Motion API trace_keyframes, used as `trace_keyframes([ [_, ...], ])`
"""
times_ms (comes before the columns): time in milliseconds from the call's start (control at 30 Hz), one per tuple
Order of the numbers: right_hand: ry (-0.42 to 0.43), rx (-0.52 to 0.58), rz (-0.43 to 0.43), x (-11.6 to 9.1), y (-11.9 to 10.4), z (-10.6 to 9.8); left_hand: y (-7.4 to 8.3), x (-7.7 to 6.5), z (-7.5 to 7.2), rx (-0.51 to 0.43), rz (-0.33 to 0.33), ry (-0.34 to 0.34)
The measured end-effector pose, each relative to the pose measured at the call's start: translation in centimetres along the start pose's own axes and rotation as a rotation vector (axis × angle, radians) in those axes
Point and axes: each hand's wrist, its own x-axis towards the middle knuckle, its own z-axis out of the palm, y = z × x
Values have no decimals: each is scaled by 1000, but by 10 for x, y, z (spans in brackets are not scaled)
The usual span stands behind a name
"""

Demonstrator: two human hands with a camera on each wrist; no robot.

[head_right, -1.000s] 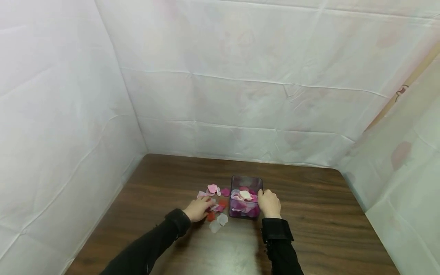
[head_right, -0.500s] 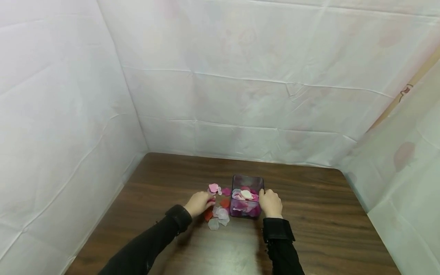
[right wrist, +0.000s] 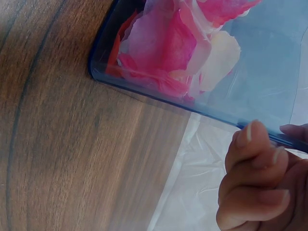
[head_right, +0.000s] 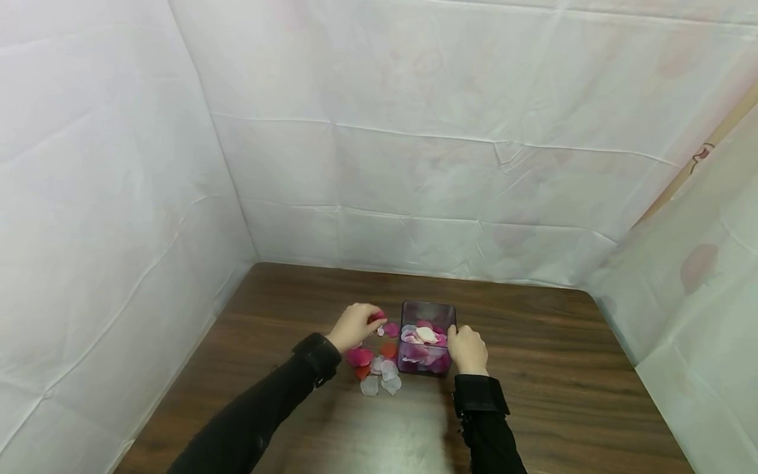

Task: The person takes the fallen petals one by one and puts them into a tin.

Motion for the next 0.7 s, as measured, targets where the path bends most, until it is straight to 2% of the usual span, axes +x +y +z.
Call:
trace_keyframes([
  [67,-2,-2,4,0,0,0,14,11,-4,-51,-5,-1],
  [167,-17,4,9,-1,0,0,35,25,-5,-73,5,-18],
  [267,-21,10,10,-3,-1,1,50,35,0,-24,44,-43],
  [367,-14,18,9,-4,-2,1,58,40,7,33,82,-71],
  [467,-9,20,8,-3,-2,1,60,40,12,71,100,-105],
  [567,-7,19,10,-1,-1,0,56,38,11,93,80,-125],
  [633,-11,20,10,-1,-1,0,48,36,8,70,57,-123],
  [700,-6,15,5,0,0,-1,39,33,2,8,34,-90],
])
